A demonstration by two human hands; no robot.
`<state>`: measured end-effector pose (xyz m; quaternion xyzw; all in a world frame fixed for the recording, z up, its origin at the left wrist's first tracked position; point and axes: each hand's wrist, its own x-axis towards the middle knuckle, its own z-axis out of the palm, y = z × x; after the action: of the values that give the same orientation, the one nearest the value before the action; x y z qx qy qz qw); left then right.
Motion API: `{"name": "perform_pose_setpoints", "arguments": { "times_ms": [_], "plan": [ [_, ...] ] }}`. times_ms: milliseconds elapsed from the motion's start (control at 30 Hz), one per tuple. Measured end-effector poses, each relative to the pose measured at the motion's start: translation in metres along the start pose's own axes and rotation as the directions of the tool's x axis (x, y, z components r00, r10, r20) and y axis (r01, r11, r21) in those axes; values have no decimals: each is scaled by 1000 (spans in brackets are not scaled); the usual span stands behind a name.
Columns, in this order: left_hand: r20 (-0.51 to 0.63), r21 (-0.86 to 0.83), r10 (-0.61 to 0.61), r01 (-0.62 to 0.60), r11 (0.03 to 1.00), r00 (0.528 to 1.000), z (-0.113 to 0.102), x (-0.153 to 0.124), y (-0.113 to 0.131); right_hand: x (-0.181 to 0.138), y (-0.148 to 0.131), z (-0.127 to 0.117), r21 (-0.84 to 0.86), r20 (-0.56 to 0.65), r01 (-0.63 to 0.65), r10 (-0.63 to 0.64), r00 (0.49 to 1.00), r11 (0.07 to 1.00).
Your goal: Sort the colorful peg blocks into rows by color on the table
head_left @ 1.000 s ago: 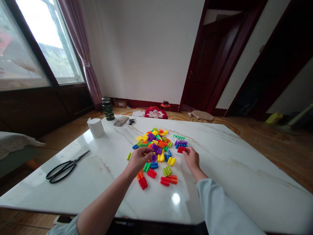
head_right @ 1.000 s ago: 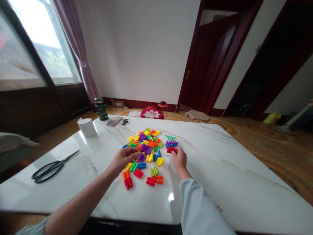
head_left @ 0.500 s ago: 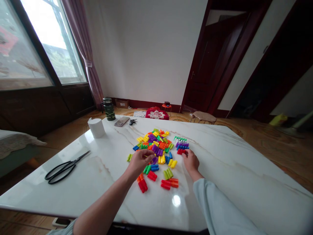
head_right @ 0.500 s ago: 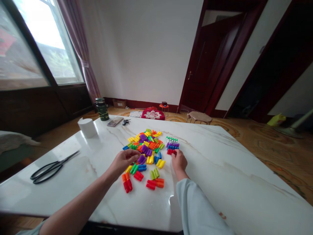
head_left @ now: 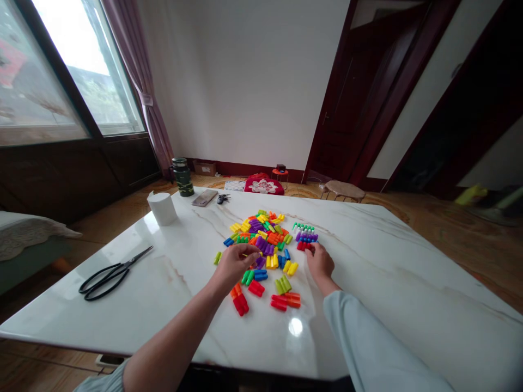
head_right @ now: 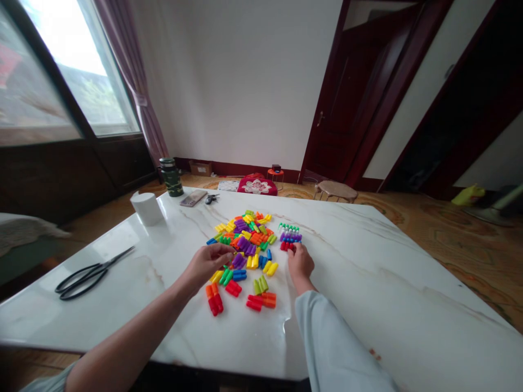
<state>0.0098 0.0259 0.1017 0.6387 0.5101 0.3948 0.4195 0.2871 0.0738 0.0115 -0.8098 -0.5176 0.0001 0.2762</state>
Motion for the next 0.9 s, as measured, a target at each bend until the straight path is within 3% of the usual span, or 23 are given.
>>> {"name": "perform_pose_setpoints", "arguments": {
  "times_ms": [133, 233, 333, 433, 567, 633, 700, 767, 900],
  "plan": [
    [-28, 44, -2, 3, 999, 1000, -4, 2, -1, 0, 5, 1, 97, -38, 10, -7, 999, 995],
    [-33, 181, 33, -26, 983, 999, -11, 3, 0, -2, 11, 0, 231, -56, -22, 36, 998, 973],
    [139, 360, 65, -112, 926, 988, -21, 0, 1, -4, 14, -4, 348, -45, -94, 117, 992, 933],
    [361, 504, -11, -185, 844, 933, -27, -8, -2, -3, 12, -12, 402, -48, -149, 183, 982, 904],
    [458, 630, -63, -274, 727, 887, -26, -22, -7, -1, -9, -35, 499, -55, -147, 201, 978, 854],
    [490, 676, -76, -323, 662, 869, -23, -27, -9, -5, -30, -53, 599, -22, -104, 145, 989, 794],
    [531, 707, -90, -382, 595, 843, -19, -29, -10, -15, -53, -73, 785, 55, -56, 21, 998, 618],
    [570, 718, -95, -439, 541, 816, -14, -29, -12, -30, -75, -89, 848, 80, -16, -97, 992, 530],
    [568, 737, -84, -461, 494, 819, -5, -25, -11, -56, -96, -102, 805, 125, 87, -311, 942, 587]
  ]
}}
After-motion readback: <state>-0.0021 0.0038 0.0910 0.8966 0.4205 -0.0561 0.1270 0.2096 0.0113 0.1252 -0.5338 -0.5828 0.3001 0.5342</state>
